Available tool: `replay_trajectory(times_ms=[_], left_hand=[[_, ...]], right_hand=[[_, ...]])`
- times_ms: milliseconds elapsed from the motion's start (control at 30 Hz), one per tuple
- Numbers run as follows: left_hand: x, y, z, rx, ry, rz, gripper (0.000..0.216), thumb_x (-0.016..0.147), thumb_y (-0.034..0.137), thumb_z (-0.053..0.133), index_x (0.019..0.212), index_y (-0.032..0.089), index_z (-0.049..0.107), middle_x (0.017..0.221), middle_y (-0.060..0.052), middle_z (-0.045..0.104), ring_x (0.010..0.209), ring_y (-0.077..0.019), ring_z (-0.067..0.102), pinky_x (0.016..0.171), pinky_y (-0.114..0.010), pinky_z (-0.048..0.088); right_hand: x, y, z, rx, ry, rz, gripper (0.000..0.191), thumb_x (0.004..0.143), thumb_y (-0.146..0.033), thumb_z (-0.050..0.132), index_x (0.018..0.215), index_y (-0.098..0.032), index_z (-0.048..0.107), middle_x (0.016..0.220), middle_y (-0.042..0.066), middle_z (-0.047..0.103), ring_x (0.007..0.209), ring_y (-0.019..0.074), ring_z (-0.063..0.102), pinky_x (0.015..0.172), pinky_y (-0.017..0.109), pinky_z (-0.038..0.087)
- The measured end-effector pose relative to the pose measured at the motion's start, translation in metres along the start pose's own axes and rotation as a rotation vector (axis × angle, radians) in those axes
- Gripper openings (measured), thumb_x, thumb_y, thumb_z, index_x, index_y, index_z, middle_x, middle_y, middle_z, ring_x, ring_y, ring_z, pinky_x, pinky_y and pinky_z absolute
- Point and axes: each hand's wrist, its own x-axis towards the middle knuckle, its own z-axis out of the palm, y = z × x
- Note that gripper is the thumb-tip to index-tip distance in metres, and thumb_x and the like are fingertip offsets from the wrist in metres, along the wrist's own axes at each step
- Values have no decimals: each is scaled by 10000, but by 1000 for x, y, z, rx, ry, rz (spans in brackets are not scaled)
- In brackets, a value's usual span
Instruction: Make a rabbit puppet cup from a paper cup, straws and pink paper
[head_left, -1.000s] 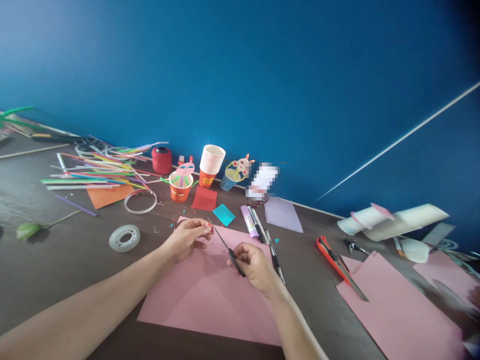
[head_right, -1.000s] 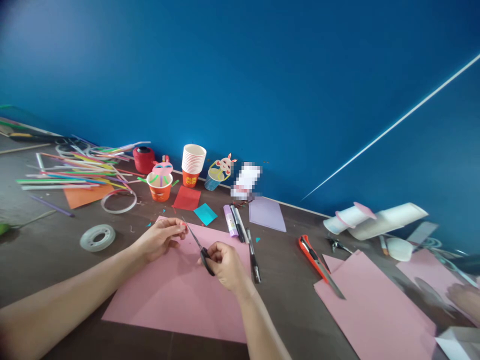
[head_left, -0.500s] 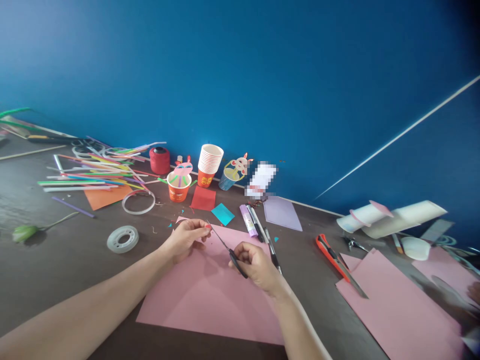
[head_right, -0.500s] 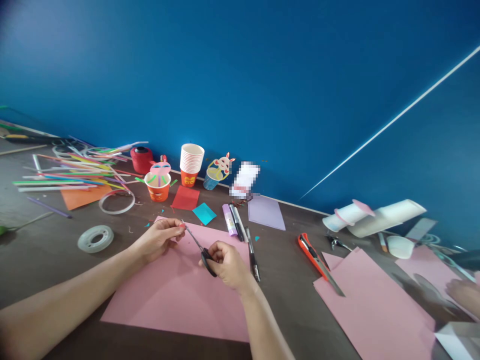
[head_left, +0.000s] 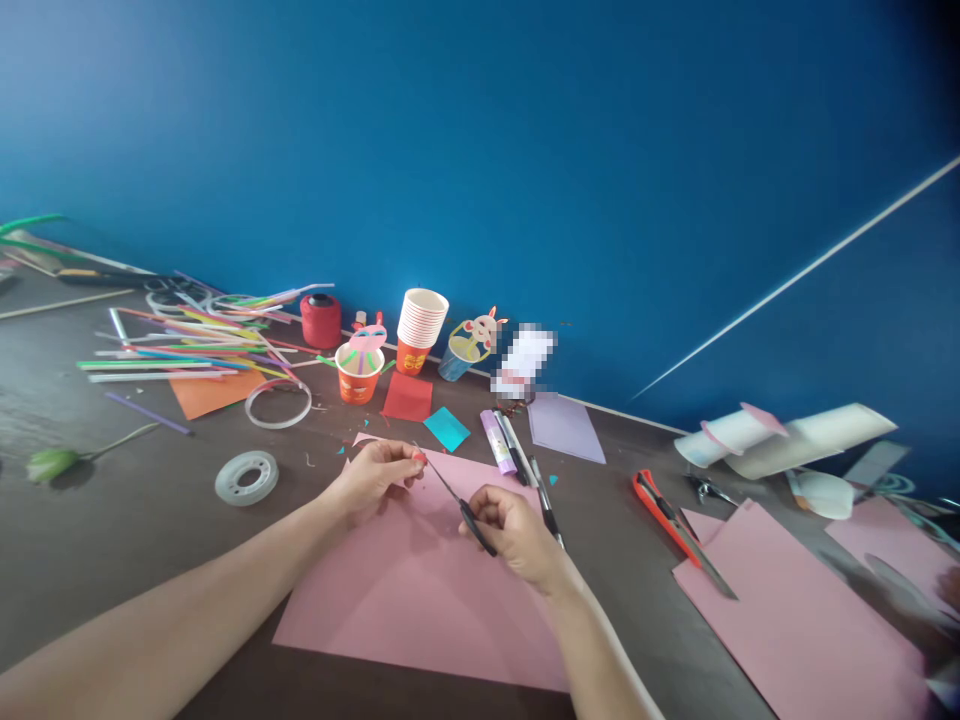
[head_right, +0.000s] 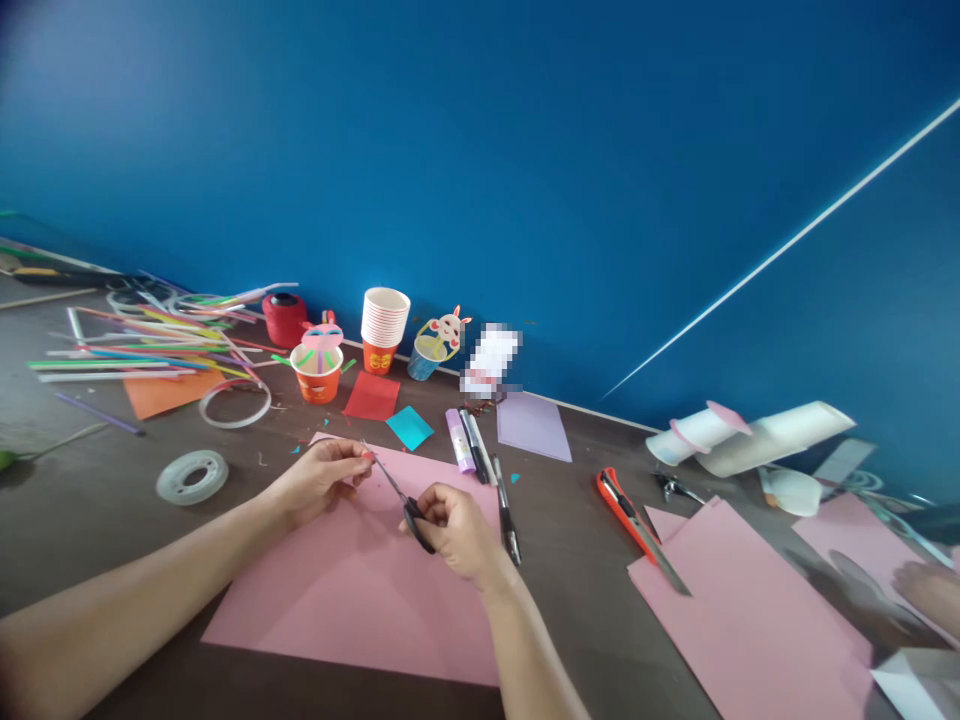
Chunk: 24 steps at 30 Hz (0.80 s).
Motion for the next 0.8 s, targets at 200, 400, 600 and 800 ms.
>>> replay_trajectory(times_ms=[200,400,600,800], left_hand=[[0,1,-1,-53,15,-6,175,658,274,669,622,138,565,600,26,514,499,-48,421,399,-132,344],[-1,1,0,-57,16,-14,181,645,281,680,627,139,571,613,17,524,502,-52,435,396,-133,355],[0,0,-2,-46,26,-20,171,650,292,677,654,143,592,656,0,574,525,-64,486,405,-144,380],[-2,3,0,-38,14,-25,172,675,301,661,676,141,596,726,-23,619,560,-74,528,421,-150,398]], right_hand=[[0,-3,0,8,21,23,322,612,-356,739,694,-151,504,500,-65,458,463,67,379,443,193,275],[0,-4,2,15,25,28,321,625,-369,727,696,-156,498,499,-66,455,464,73,391,445,198,283],[0,-5,3,16,32,27,341,604,-398,733,682,-162,500,494,-62,456,458,78,395,442,207,282],[-1,-7,3,17,40,34,340,606,-414,724,674,-163,505,488,-60,457,451,79,401,435,208,291]])
